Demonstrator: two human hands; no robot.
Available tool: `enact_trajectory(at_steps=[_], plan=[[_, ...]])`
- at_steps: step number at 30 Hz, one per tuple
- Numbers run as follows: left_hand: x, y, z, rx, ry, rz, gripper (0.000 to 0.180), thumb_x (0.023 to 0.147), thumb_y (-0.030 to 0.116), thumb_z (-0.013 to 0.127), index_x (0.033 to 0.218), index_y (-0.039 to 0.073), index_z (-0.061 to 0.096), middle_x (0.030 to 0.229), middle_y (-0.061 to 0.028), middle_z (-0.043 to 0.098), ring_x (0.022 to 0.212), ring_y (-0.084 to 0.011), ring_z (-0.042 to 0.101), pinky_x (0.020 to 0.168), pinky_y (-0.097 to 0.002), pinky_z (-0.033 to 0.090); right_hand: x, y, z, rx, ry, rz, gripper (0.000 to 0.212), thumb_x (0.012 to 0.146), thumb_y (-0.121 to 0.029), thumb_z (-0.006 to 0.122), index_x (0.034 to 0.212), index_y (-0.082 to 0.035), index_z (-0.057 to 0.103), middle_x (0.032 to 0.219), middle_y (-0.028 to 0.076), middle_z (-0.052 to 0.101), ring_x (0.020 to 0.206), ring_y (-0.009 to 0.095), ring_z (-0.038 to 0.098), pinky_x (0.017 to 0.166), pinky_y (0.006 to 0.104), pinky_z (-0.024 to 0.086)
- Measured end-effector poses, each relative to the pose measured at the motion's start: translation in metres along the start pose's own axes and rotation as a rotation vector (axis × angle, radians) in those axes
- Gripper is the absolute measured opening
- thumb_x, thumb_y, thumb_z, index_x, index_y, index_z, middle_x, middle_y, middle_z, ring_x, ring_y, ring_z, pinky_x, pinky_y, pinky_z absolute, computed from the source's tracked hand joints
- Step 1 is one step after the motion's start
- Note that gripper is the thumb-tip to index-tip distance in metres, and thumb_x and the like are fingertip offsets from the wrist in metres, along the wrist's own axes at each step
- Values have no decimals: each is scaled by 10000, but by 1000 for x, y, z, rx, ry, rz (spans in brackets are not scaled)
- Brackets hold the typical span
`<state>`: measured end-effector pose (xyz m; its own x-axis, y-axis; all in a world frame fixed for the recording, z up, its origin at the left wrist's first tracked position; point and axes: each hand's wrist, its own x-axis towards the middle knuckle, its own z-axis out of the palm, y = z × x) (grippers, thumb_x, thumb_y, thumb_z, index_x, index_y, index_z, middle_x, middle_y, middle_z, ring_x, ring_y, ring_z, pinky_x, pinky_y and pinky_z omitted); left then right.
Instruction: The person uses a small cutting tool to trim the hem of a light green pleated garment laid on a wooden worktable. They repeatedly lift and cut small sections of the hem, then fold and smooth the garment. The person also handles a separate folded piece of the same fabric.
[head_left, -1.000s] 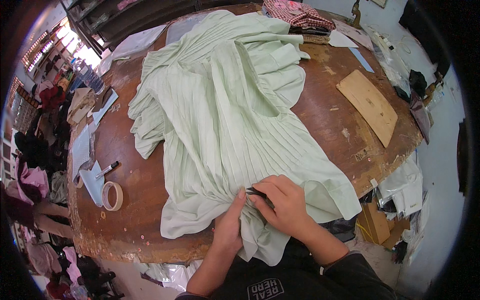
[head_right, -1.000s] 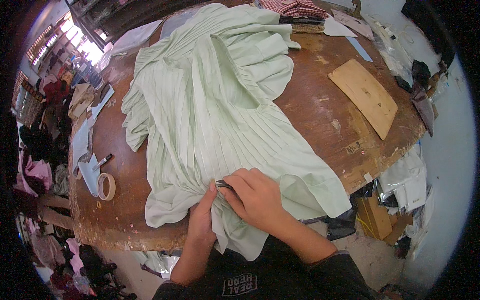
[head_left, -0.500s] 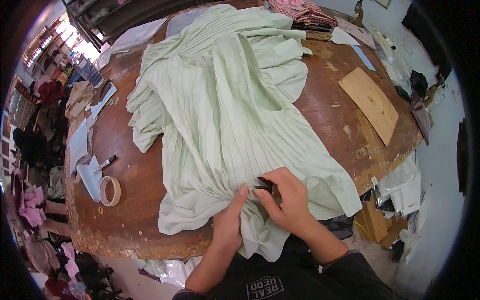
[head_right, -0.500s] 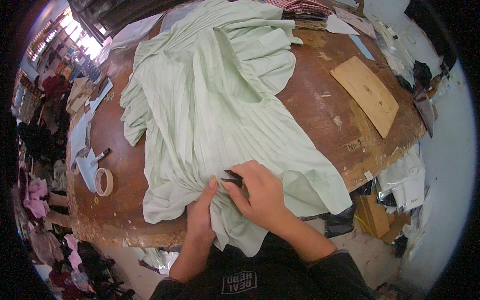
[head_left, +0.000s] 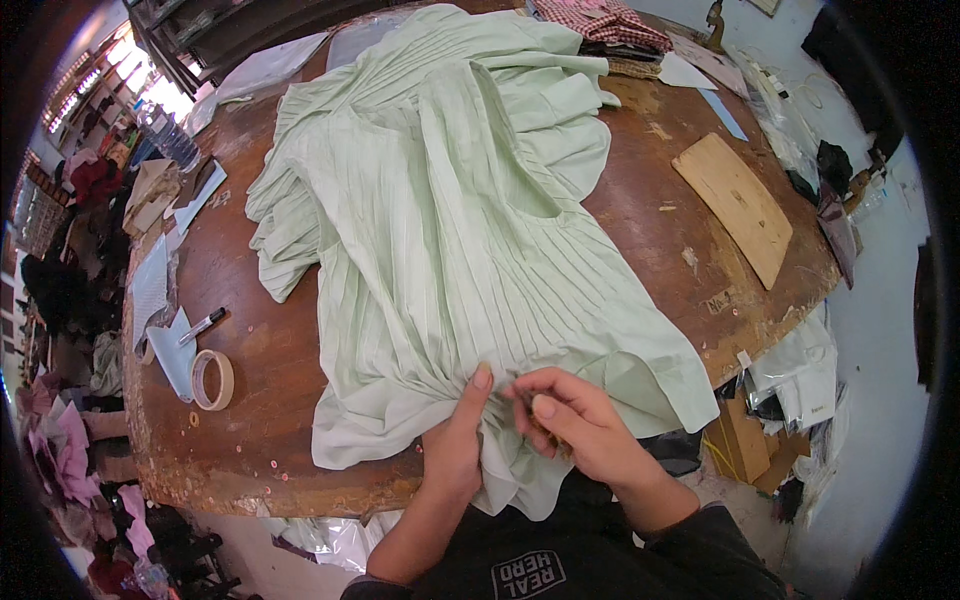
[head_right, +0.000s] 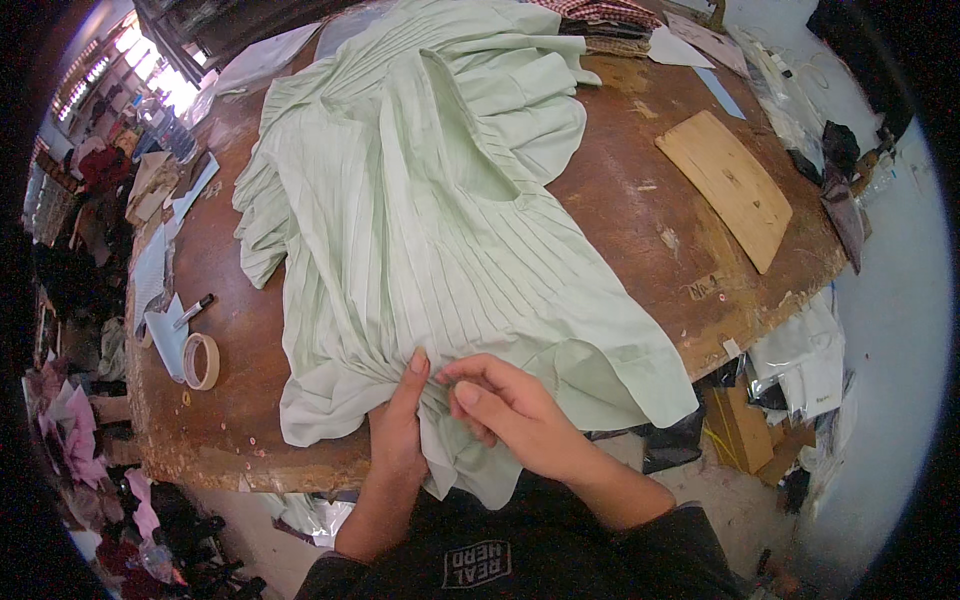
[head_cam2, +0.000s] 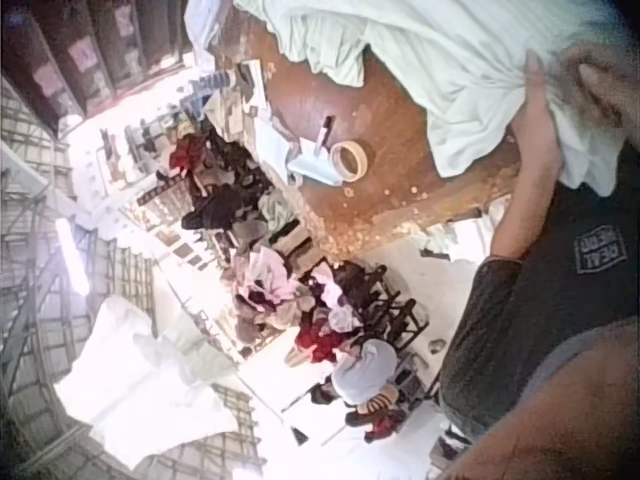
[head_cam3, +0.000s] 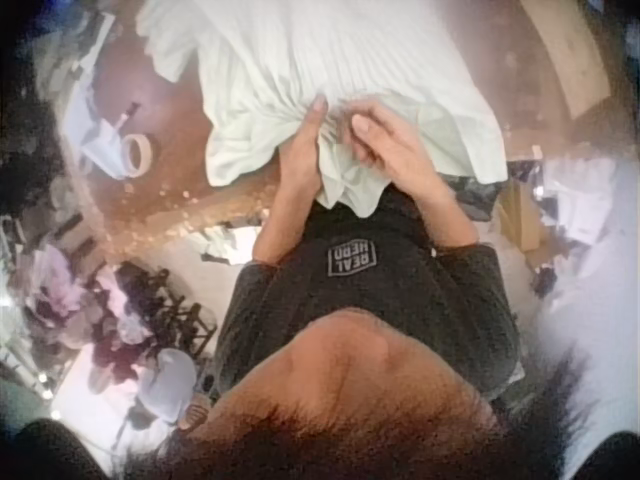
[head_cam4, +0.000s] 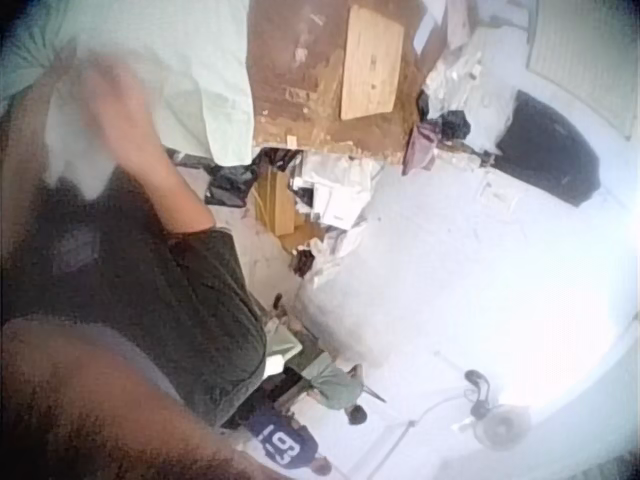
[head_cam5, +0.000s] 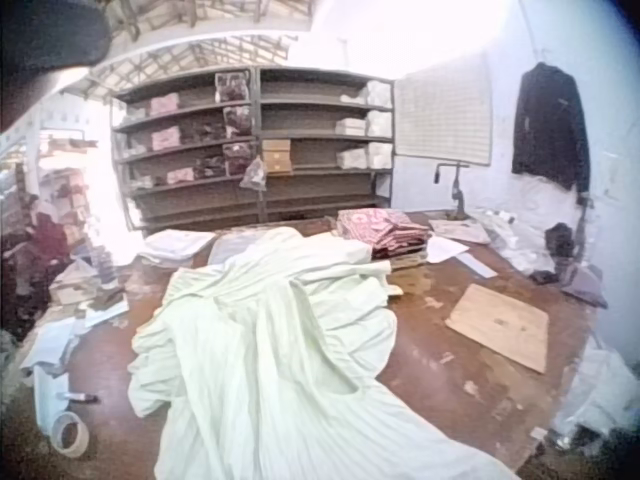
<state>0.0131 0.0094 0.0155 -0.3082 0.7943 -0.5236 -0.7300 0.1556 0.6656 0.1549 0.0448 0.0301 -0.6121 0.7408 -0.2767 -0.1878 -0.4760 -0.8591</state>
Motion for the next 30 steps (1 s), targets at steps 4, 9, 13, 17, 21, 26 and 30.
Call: enact_trajectory(at_steps=[4,9,13,17,21,26,30], plan=[[3,-6,-6,3,-61,26,410,922,101,679,1290,9,524,1178,-70,615,1029,-149,589,885,-295,479,8,10,-3,204,-29,96,255,1015,-261,524,1042,-13,576,855,37,577,648,78,478,535,231,386],[4,-8,-8,3,-89,11,346,929,103,669,1238,9,544,1090,-55,631,964,-139,598,850,-293,490,11,15,-7,220,-14,102,248,1012,-266,527,982,-23,568,847,43,584,622,88,491,510,238,386],[3,-8,-7,0,-91,-12,304,935,111,663,1202,8,560,1049,-47,635,924,-134,602,826,-289,495,12,11,-6,246,-2,108,241,1012,-262,527,965,-29,567,843,48,587,614,84,490,495,232,372],[5,-10,-8,8,-58,-8,322,934,119,667,1215,3,562,1093,-57,634,959,-140,602,848,-288,494,14,9,-6,283,6,114,222,1007,-244,538,956,-31,571,825,46,585,599,77,478,477,224,353],[3,-8,-3,15,-32,10,364,930,126,675,1248,-1,552,1153,-70,623,1014,-149,594,879,-295,491,16,12,-9,251,11,113,207,998,-233,560,949,-32,577,802,37,580,589,72,466,469,217,340],[5,-9,-8,21,-63,-22,394,932,128,673,1278,4,531,1180,-74,612,1039,-154,588,889,-305,490,18,9,-9,249,14,153,212,994,-240,571,945,-34,579,790,33,577,582,70,459,464,214,330],[4,-8,-4,-12,-74,-21,404,936,126,666,1293,11,517,1183,-70,609,1037,-151,587,892,-304,488,18,10,-11,283,-7,158,221,994,-249,574,936,-36,577,788,35,579,577,71,459,460,212,327]])
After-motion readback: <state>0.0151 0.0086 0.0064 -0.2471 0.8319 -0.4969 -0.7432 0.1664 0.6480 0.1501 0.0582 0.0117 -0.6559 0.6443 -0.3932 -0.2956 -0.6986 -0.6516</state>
